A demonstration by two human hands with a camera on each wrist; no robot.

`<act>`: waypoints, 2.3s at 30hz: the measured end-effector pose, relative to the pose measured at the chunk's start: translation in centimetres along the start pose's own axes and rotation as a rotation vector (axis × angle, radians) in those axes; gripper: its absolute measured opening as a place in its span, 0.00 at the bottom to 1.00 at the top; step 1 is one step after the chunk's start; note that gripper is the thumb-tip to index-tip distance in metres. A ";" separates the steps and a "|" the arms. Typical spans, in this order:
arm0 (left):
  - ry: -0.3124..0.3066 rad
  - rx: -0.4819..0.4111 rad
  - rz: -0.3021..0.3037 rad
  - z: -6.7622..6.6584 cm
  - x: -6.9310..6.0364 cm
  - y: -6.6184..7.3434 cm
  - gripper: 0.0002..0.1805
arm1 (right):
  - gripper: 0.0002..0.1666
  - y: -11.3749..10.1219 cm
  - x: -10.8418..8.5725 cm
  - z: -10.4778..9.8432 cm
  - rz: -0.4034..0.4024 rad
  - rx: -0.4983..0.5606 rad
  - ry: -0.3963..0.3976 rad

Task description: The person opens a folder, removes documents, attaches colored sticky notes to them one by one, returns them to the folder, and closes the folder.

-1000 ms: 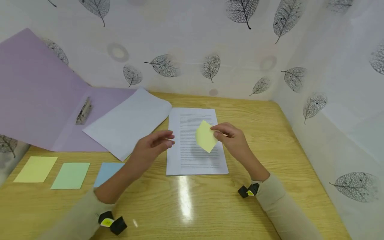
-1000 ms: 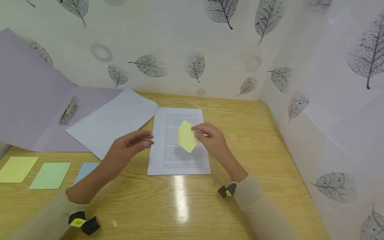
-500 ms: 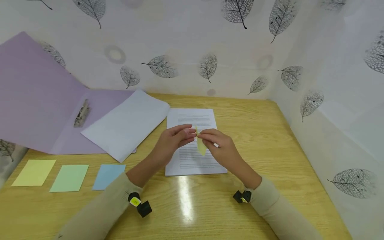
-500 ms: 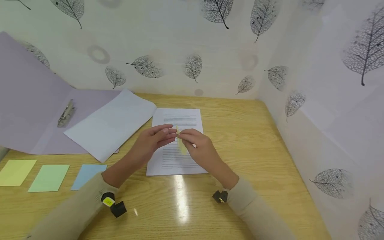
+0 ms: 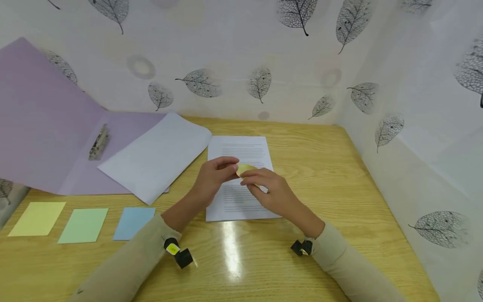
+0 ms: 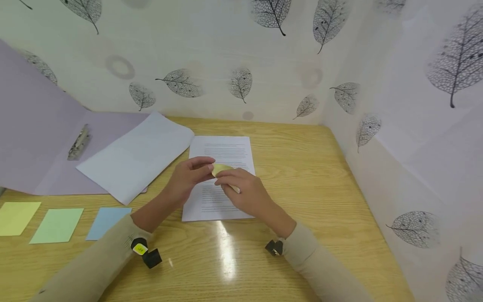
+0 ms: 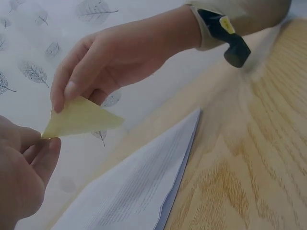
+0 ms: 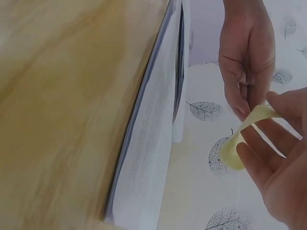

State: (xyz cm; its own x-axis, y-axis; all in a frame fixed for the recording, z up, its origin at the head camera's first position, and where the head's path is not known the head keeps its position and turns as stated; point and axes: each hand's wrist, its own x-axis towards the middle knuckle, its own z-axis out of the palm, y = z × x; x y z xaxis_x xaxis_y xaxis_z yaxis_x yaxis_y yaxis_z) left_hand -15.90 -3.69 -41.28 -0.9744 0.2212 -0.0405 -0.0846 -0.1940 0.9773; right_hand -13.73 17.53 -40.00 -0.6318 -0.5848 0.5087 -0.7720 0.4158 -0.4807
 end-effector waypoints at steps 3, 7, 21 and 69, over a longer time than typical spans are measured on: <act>0.023 0.015 -0.004 -0.5 -0.1 0.0 0.16 | 0.15 -0.3 -0.1 -0.4 0.090 0.135 -0.040; 0.055 0.052 -0.021 -1.0 -0.3 0.0 0.15 | 0.19 -0.4 -0.2 -0.8 0.182 0.260 -0.065; 0.059 0.084 -0.051 -1.0 -1.3 0.3 0.15 | 0.12 0.9 0.7 -1.3 0.186 -0.055 0.084; -0.013 0.853 0.035 -2.3 3.7 -3.7 0.09 | 0.07 8.3 3.2 1.2 0.642 0.018 -0.325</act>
State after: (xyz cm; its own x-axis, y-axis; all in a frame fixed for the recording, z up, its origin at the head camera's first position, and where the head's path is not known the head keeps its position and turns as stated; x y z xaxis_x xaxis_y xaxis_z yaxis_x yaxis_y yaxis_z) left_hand -19.69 -4.36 -45.50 -0.9706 0.2405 -0.0099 0.1366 0.5843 0.7999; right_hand -22.06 18.29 -43.17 -0.9059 -0.4075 -0.1155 -0.2519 0.7376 -0.6265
